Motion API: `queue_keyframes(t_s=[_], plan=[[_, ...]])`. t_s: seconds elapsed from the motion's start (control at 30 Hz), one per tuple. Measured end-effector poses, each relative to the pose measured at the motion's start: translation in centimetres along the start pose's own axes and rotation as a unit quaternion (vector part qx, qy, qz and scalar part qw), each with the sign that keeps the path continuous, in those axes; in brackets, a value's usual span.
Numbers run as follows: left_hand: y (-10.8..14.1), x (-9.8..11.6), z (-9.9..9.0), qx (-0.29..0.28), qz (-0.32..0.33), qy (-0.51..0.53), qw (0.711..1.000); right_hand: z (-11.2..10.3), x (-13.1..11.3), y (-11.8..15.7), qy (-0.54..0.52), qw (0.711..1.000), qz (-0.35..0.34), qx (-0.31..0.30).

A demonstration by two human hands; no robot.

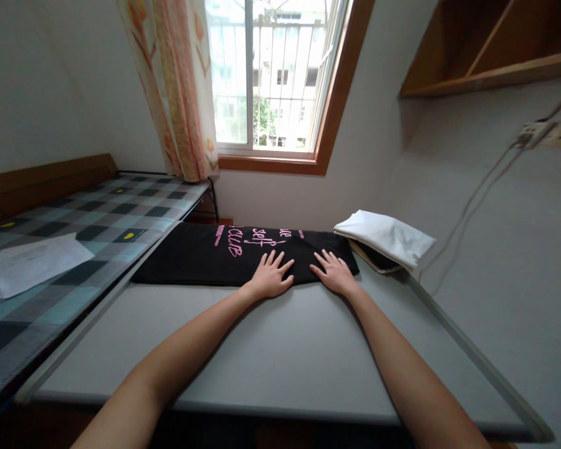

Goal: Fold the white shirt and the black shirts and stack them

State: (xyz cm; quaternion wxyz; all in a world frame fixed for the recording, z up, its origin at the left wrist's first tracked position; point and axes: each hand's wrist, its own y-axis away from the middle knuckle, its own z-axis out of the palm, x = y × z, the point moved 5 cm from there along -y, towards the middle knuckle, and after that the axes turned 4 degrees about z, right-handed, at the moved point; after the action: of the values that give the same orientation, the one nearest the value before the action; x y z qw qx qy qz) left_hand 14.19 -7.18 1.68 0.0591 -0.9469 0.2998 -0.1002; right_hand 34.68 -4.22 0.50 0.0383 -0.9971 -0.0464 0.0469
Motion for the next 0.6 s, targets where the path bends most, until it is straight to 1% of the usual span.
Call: queue_keyframes(t_s=[0.33, 0.5, 0.6], plan=[[0.01, 0.0, 0.08, 0.0, 0.0, -0.004, 1.0, -0.11, -0.12, 0.05, -0.001, 1.0, 0.0, -0.008], [0.05, 0.01, 0.16, 0.017, 0.006, -0.006, 1.0, -0.23, -0.21, 0.19, 0.002, 1.0, 0.0, -0.006], [0.09, -0.04, 0.08, 0.043, -0.001, -0.009, 0.999, -0.49, -0.38, 0.32, 0.007, 1.0, -0.008, 0.011]])
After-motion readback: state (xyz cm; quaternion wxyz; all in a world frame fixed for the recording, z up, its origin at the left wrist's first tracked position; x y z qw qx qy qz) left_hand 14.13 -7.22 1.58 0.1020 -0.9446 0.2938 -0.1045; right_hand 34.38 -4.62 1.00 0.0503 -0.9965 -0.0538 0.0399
